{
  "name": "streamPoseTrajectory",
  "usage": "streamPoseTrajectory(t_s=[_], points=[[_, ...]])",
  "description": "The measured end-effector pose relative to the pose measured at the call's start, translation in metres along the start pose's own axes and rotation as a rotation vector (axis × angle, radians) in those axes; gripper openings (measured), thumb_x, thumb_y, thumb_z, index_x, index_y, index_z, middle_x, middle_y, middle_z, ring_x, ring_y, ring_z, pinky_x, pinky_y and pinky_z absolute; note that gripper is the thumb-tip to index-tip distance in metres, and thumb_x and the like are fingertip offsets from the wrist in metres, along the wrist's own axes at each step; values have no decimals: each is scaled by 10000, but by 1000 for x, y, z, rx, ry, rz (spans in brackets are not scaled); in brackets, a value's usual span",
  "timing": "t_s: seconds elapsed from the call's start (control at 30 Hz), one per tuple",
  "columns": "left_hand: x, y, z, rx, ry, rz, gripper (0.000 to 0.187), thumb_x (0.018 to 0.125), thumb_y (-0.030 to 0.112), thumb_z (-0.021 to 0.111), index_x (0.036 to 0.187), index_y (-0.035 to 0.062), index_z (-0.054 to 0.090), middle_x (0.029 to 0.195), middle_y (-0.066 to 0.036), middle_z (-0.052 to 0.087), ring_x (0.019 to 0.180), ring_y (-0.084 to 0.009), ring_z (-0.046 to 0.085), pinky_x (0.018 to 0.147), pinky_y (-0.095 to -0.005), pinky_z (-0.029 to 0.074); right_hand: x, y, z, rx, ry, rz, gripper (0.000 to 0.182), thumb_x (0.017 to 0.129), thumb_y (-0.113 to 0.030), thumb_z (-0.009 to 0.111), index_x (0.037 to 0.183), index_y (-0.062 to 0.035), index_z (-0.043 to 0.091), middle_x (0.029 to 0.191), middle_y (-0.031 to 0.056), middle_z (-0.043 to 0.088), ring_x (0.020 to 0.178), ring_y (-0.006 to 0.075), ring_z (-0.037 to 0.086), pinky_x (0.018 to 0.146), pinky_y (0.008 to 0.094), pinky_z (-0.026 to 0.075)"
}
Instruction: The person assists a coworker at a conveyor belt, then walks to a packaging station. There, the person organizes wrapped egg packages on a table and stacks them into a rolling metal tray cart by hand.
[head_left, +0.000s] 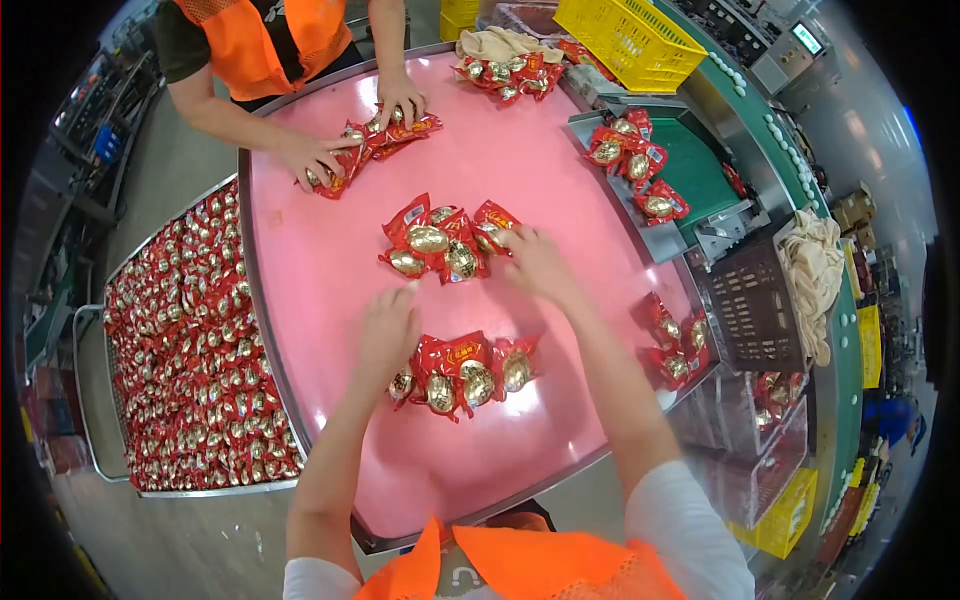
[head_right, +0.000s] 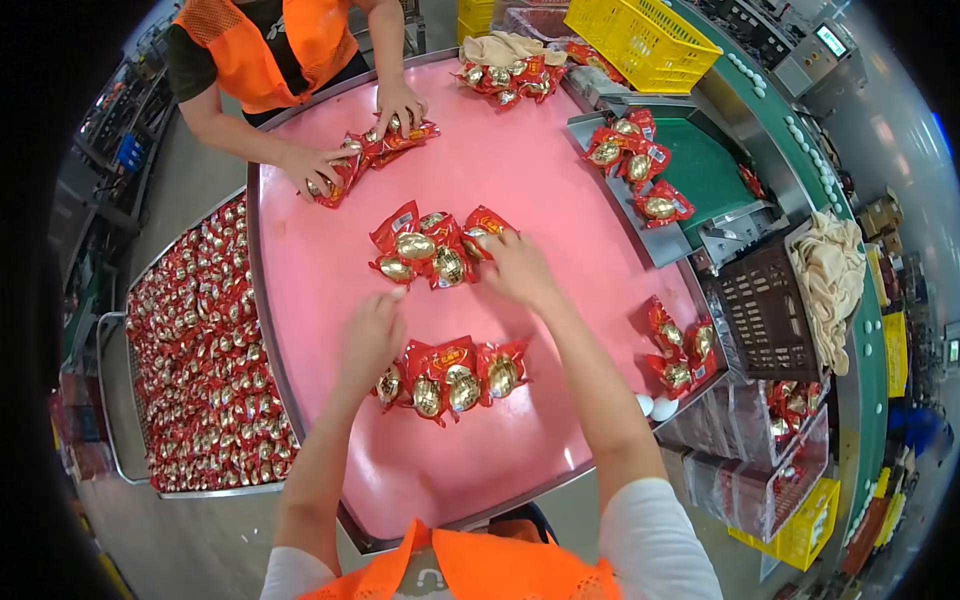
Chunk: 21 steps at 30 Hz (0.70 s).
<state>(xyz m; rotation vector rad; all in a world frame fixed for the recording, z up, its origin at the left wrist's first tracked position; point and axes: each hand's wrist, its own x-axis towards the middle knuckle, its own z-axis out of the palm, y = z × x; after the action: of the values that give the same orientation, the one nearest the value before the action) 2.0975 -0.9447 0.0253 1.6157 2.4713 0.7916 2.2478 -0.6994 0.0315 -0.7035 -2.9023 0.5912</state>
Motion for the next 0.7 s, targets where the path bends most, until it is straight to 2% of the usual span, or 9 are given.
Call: streamPoseTrajectory(t_s=[0.03, 0.17, 0.23, 0.33, 0.47, 0.53, 0.6, 0.63, 0.7], points=[[22, 6, 11, -59, -41, 38, 520, 836, 192, 664, 1309, 37, 512, 1147, -159, 550, 1029, -352, 546, 876, -471, 457, 21, 2, 8, 50, 118, 6, 425, 838, -262, 624, 1221, -82, 582, 1232, 185, 555, 1163, 398, 509, 969, 470, 446], [78, 36, 69, 110, 84, -71, 611, 792, 206, 702, 1344, 60, 485, 1096, -172, 541, 1001, -354, 564, 843, -473, 494, 54, 29, 43, 155, 65, 28, 417, 853, -289, 622, 1201, -63, 581, 1195, 209, 574, 1100, 400, 556, 921, 481, 467], [92, 31, 89, 252, 71, -114, 642, 779, 232, 718, 1356, 83, 479, 1082, -171, 545, 978, -361, 575, 833, -480, 507, 34, 36, 46, 185, 79, 73, 468, 868, -333, 631, 1237, -57, 546, 1161, 230, 594, 1053, 394, 588, 899, 469, 478], [100, 26, 67, 230, -68, -105, 632, 775, 261, 729, 1339, 87, 502, 1061, -156, 575, 964, -348, 594, 820, -465, 514, -27, 49, 33, 233, 106, 222, 535, 876, -374, 643, 1287, -57, 512, 1110, 238, 609, 1039, 375, 602, 875, 459, 488], [47, 6, 13, -44, 119, 54, 597, 744, 190, 696, 1309, 93, 532, 1106, -145, 611, 959, -325, 587, 834, -427, 504, -145, 58, 39, 340, 468, 307, 518, 910, -339, 632, 1329, -65, 498, 1157, 247, 583, 1073, 403, 581, 846, 476, 485], [-4, 0, -25, -159, 147, 11, 620, 733, 153, 695, 1325, 84, 523, 1103, -143, 605, 956, -318, 579, 851, -425, 487, -188, 12, 25, 200, 449, 445, 517, 921, -302, 624, 1349, -50, 481, 1151, 254, 566, 1055, 419, 572, 874, 474, 479], [-53, -17, -41, -200, 169, -143, 671, 717, 132, 706, 1352, 89, 494, 1136, -152, 576, 996, -327, 559, 897, -435, 460, -206, -37, 16, 316, 241, 554, 538, 920, -290, 623, 1362, -25, 467, 1170, 268, 535, 1080, 427, 549, 926, 469, 467], [-76, -25, -44, -221, 149, -261, 701, 707, 126, 715, 1366, 94, 478, 1166, -159, 555, 1034, -333, 545, 928, -440, 444, -212, -45, 31, 260, 226, 465, 557, 909, -282, 635, 1368, -20, 461, 1200, 268, 516, 1097, 428, 537, 942, 464, 461], [-116, -45, -25, -30, 29, -235, 730, 702, 155, 727, 1379, 98, 460, 1210, -167, 531, 1086, -337, 524, 946, -461, 427, -216, -60, 50, 180, 160, 350, 674, 834, -295, 713, 1386, -22, 441, 1307, 250, 449, 1169, 429, 475, 976, 486, 435]])
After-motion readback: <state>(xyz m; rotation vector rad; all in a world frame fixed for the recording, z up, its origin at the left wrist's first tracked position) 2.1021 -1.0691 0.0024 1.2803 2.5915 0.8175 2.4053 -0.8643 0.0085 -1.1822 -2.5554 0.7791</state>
